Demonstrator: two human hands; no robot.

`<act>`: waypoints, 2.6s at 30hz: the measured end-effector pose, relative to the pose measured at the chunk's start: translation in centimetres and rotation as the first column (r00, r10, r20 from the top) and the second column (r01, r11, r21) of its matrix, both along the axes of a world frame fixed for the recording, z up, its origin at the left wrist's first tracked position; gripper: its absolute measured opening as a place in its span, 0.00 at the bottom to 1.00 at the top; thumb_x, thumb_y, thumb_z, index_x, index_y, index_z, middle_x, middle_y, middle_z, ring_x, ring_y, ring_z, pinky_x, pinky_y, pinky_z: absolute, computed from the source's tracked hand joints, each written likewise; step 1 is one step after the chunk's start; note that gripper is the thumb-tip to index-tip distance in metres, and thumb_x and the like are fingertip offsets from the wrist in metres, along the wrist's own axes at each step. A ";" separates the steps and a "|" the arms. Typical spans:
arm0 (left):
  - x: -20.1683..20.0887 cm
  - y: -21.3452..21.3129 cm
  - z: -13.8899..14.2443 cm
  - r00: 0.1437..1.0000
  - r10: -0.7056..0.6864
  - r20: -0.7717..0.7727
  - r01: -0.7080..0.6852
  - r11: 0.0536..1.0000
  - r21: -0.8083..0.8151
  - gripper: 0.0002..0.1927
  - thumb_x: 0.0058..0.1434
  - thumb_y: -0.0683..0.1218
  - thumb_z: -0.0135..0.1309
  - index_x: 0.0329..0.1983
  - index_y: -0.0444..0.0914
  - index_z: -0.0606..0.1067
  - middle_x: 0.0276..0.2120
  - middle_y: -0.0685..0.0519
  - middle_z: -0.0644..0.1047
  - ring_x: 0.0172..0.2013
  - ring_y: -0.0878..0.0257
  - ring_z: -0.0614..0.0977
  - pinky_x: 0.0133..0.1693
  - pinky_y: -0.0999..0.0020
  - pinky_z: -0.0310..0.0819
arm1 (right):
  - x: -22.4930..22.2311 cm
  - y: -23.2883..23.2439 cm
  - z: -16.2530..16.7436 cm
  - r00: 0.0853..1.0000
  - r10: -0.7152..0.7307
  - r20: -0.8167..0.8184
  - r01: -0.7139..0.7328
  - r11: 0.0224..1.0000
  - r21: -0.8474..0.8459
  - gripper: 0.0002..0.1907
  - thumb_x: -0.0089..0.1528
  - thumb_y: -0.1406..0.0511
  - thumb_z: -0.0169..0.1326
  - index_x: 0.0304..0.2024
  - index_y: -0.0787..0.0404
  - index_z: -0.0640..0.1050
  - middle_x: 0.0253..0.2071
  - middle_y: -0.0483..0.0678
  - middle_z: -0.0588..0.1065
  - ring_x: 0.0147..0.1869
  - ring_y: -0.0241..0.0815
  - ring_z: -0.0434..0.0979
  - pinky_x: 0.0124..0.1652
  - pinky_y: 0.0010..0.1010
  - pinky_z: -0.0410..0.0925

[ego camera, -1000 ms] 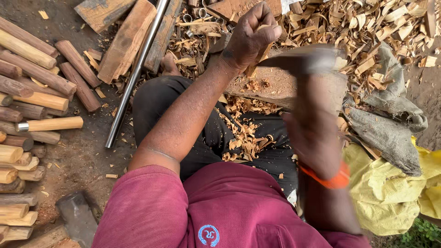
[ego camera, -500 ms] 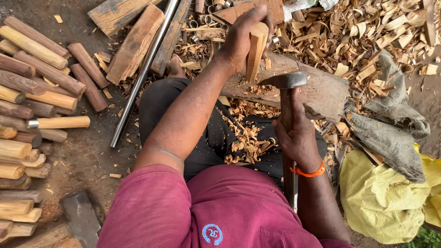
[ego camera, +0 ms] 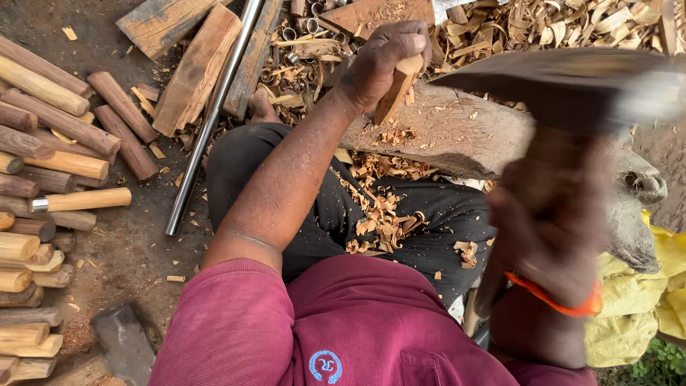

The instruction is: The person sits on the ground and uses a hammer and chisel to carve a small wooden piece. They repeatedly strike the chisel to shape the wood, with wood shavings accumulating around the work area.

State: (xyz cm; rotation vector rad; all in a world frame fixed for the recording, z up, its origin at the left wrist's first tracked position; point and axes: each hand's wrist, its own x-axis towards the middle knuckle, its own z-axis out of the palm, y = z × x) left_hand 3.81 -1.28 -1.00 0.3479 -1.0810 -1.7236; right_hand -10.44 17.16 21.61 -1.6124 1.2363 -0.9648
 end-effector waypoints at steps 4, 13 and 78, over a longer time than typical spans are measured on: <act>-0.1 0.1 0.5 0.997 0.071 -0.027 -0.072 0.997 -0.022 0.17 0.67 0.58 0.51 0.33 0.40 0.74 0.30 0.53 0.74 0.34 0.63 0.77 0.40 0.64 0.78 | -2.9 0.1 -3.0 0.999 0.053 -0.004 -0.053 0.999 0.014 0.47 0.65 0.87 0.46 0.82 0.55 0.50 0.82 0.57 0.52 0.34 0.29 0.62 0.32 0.21 0.62; -0.2 0.4 0.9 1.000 0.014 -0.009 -0.014 0.999 -0.048 0.15 0.68 0.57 0.50 0.33 0.42 0.73 0.29 0.53 0.73 0.32 0.64 0.75 0.36 0.65 0.75 | -1.1 1.0 5.4 0.989 -0.146 0.011 0.146 0.981 -0.127 0.37 0.64 0.85 0.47 0.72 0.56 0.59 0.32 0.47 0.72 0.24 0.34 0.73 0.30 0.25 0.63; -0.3 -0.6 -0.7 0.977 0.207 0.058 -0.191 0.961 -0.200 0.18 0.72 0.58 0.44 0.36 0.40 0.73 0.32 0.53 0.75 0.36 0.64 0.78 0.44 0.65 0.76 | 2.0 -1.2 -3.5 0.975 0.068 -0.213 -0.032 0.985 0.170 0.50 0.62 0.86 0.47 0.81 0.57 0.46 0.83 0.60 0.53 0.53 0.36 0.72 0.42 0.18 0.68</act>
